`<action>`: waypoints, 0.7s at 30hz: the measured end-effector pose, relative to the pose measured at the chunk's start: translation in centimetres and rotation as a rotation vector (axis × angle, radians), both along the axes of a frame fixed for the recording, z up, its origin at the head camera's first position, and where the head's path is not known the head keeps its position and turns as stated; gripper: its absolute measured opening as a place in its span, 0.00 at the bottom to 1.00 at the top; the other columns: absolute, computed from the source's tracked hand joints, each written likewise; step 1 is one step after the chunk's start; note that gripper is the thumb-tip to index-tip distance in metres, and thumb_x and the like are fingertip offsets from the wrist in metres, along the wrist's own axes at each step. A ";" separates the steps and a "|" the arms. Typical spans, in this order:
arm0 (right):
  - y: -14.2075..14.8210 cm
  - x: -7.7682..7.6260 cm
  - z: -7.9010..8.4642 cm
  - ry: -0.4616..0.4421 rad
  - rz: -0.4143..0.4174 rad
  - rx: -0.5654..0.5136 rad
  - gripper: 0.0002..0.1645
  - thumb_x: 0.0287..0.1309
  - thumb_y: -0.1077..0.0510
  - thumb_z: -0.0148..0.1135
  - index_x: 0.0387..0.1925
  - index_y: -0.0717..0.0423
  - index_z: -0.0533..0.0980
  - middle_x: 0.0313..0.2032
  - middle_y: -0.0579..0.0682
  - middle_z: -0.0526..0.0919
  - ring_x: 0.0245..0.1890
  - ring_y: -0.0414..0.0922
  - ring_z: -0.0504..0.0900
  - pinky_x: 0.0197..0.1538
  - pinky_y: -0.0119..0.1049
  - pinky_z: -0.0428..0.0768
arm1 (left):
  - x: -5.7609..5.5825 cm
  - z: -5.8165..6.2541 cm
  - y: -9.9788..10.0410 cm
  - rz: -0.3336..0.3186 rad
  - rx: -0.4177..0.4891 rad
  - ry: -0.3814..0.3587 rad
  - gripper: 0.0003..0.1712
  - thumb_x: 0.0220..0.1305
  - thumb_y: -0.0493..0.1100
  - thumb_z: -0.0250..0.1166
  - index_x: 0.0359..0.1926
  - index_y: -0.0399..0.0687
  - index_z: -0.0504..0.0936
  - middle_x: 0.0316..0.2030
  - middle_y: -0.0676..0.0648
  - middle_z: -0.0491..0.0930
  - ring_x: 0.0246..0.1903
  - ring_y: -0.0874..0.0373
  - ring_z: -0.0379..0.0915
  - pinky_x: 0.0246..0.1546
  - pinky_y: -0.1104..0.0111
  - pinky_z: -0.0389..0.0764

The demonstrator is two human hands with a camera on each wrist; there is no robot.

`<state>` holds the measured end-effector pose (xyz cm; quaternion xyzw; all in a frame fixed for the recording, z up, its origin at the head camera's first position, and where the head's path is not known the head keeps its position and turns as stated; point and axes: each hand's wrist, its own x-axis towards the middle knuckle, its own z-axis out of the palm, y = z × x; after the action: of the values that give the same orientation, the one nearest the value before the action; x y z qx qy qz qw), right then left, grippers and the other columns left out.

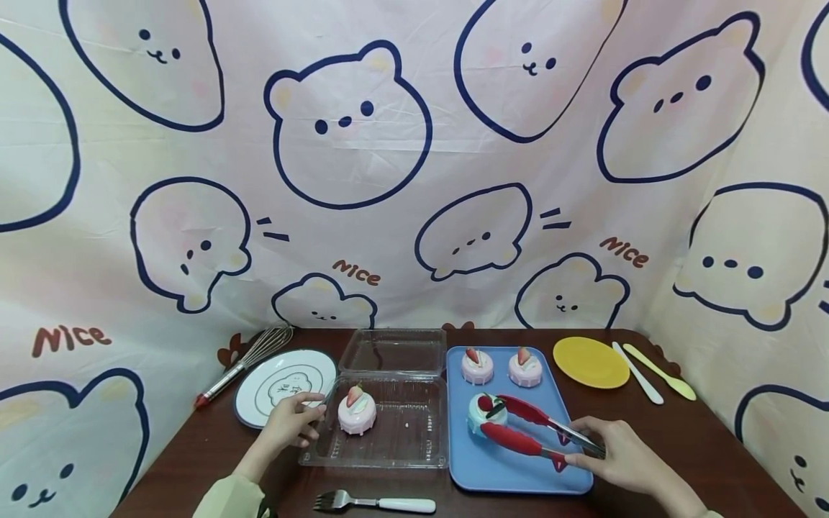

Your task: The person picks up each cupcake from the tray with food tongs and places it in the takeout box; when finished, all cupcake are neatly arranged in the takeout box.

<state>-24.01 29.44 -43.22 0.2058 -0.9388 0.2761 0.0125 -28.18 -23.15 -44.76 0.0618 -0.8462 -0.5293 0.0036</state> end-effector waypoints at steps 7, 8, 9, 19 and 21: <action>0.0 -0.2 0.3 0.041 -0.013 -0.061 0.26 0.48 0.42 0.65 0.43 0.56 0.76 0.27 0.39 0.79 0.22 0.33 0.72 0.22 0.28 0.71 | -0.1 0.0 0.0 0.001 0.002 -0.007 0.19 0.60 0.39 0.59 0.52 0.36 0.73 0.27 0.46 0.79 0.16 0.57 0.74 0.16 0.65 0.76; -0.1 -0.3 0.4 0.051 -0.015 -0.068 0.26 0.47 0.42 0.65 0.42 0.56 0.76 0.28 0.40 0.80 0.23 0.33 0.72 0.22 0.28 0.71 | -0.1 0.0 0.0 0.001 0.002 -0.005 0.19 0.60 0.39 0.59 0.52 0.36 0.73 0.27 0.46 0.79 0.16 0.57 0.74 0.16 0.64 0.76; -0.2 -0.4 0.5 0.060 -0.014 -0.071 0.26 0.47 0.42 0.65 0.42 0.56 0.76 0.29 0.41 0.80 0.23 0.33 0.72 0.22 0.28 0.71 | 0.0 0.0 0.0 0.002 0.002 -0.002 0.19 0.60 0.39 0.59 0.52 0.36 0.73 0.27 0.46 0.79 0.16 0.57 0.74 0.16 0.64 0.76; -2.0 -1.0 1.3 0.104 0.053 -0.118 0.25 0.47 0.43 0.66 0.42 0.55 0.76 0.31 0.47 0.81 0.23 0.36 0.74 0.23 0.28 0.72 | 0.1 0.0 0.0 0.003 0.001 0.006 0.20 0.59 0.39 0.59 0.52 0.36 0.73 0.28 0.44 0.80 0.16 0.57 0.74 0.15 0.65 0.76; -2.5 -1.1 1.4 0.109 0.055 -0.122 0.25 0.47 0.43 0.66 0.42 0.54 0.77 0.32 0.47 0.81 0.24 0.38 0.74 0.23 0.28 0.72 | 0.1 0.1 0.1 0.006 -0.002 -0.003 0.20 0.59 0.39 0.59 0.53 0.36 0.73 0.28 0.45 0.80 0.16 0.57 0.74 0.16 0.65 0.76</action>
<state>-25.16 26.93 -41.78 0.2449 -0.9121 0.3216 0.0687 -28.08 -23.10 -44.69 0.0651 -0.8466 -0.5283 0.0038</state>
